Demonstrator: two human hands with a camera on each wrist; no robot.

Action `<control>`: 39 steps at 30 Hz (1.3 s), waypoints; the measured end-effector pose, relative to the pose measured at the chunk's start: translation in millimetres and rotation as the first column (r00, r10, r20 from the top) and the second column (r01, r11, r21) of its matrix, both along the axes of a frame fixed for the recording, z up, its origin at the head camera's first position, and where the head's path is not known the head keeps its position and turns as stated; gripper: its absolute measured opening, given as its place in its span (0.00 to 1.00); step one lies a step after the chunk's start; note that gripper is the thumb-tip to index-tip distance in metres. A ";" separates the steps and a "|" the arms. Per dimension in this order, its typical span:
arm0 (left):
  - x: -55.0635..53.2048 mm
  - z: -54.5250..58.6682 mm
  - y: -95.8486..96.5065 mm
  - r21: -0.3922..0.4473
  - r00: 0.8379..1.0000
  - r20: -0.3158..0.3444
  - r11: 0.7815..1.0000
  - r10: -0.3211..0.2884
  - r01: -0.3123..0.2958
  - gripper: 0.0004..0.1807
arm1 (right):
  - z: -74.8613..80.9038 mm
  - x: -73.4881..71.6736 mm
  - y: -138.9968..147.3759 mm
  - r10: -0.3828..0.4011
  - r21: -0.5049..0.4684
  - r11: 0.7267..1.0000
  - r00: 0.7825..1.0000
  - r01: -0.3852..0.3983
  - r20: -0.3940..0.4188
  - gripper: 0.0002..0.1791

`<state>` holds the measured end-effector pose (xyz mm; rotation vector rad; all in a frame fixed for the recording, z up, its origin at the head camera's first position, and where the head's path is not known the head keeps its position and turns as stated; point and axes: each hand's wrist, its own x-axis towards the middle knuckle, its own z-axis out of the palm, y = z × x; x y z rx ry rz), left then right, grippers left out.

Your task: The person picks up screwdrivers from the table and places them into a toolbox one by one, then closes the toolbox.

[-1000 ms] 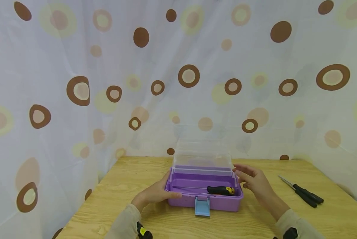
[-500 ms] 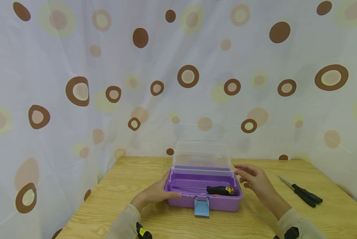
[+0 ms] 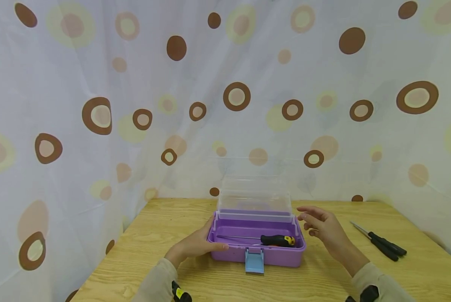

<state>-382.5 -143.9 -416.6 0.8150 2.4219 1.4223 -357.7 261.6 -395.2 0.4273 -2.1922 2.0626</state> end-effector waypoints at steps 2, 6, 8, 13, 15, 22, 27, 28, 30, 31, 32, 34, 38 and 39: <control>0.4 -0.2 0.1 -0.004 1.000 0.004 1.000 0.007 -0.007 0.66 | -0.1 0.0 0.8 0.000 -0.002 1.000 1.000 0.000 0.000 0.18; 1.6 -0.2 0.2 -0.017 1.000 0.001 1.000 0.021 -0.021 0.66 | -0.4 0.5 2.4 -0.001 -0.006 1.000 1.000 0.001 -0.005 0.16; 1.8 -0.3 0.3 -0.024 1.000 -0.005 0.999 0.023 -0.023 0.66 | -0.5 0.8 3.2 -0.001 -0.005 1.000 1.000 0.001 -0.006 0.16; 0.8 -1.4 0.1 -0.027 1.000 -0.008 0.999 0.024 -0.025 0.66 | -0.9 1.6 5.1 0.004 0.017 1.000 1.000 -0.004 -0.011 0.17; 0.7 -1.3 0.0 -0.027 1.000 -0.003 0.999 0.025 -0.025 0.66 | -0.8 1.6 5.9 0.008 0.025 1.000 1.000 -0.008 -0.013 0.18; 0.3 -0.8 -0.8 -0.032 0.999 -0.010 0.999 0.030 -0.031 0.67 | -1.0 0.7 11.0 0.023 0.037 0.999 1.000 -0.022 -0.017 0.18; -0.7 -2.6 -0.2 -0.022 1.000 -0.008 1.000 0.019 -0.019 0.66 | -1.1 2.8 20.1 0.011 0.070 0.997 1.000 -0.010 -0.016 0.18; -0.6 -2.8 -0.1 -0.019 1.000 -0.007 1.000 0.018 -0.018 0.66 | -1.3 3.6 22.9 0.007 0.082 0.997 1.000 -0.005 -0.020 0.18; 0.0 -2.8 0.0 -0.019 1.000 -0.009 1.000 0.022 -0.022 0.66 | -1.4 5.3 29.6 -0.004 0.103 0.995 1.000 0.006 -0.020 0.19; 0.0 -2.8 0.1 -0.018 1.000 -0.008 1.000 0.023 -0.023 0.66 | -1.9 6.0 33.2 -0.013 0.115 0.993 1.000 0.016 -0.021 0.19; 0.3 -2.5 0.2 -0.017 1.000 -0.008 1.000 0.023 -0.023 0.66 | -2.4 6.4 37.3 -0.021 0.125 0.992 1.000 0.023 -0.014 0.20; 0.6 -2.0 0.4 -0.013 1.000 -0.005 1.000 0.022 -0.022 0.66 | -3.1 7.7 45.4 -0.040 0.133 0.990 0.999 0.040 -0.001 0.20; 0.3 -1.0 -0.4 -0.017 1.000 -0.010 1.000 0.021 -0.021 0.66 | -4.3 10.5 58.8 -0.055 0.138 0.989 0.998 0.053 0.009 0.19; 0.2 -0.9 -0.7 -0.021 1.000 -0.013 1.000 0.022 -0.022 0.66 | -4.5 11.5 61.4 -0.057 0.137 0.989 0.998 0.055 0.007 0.19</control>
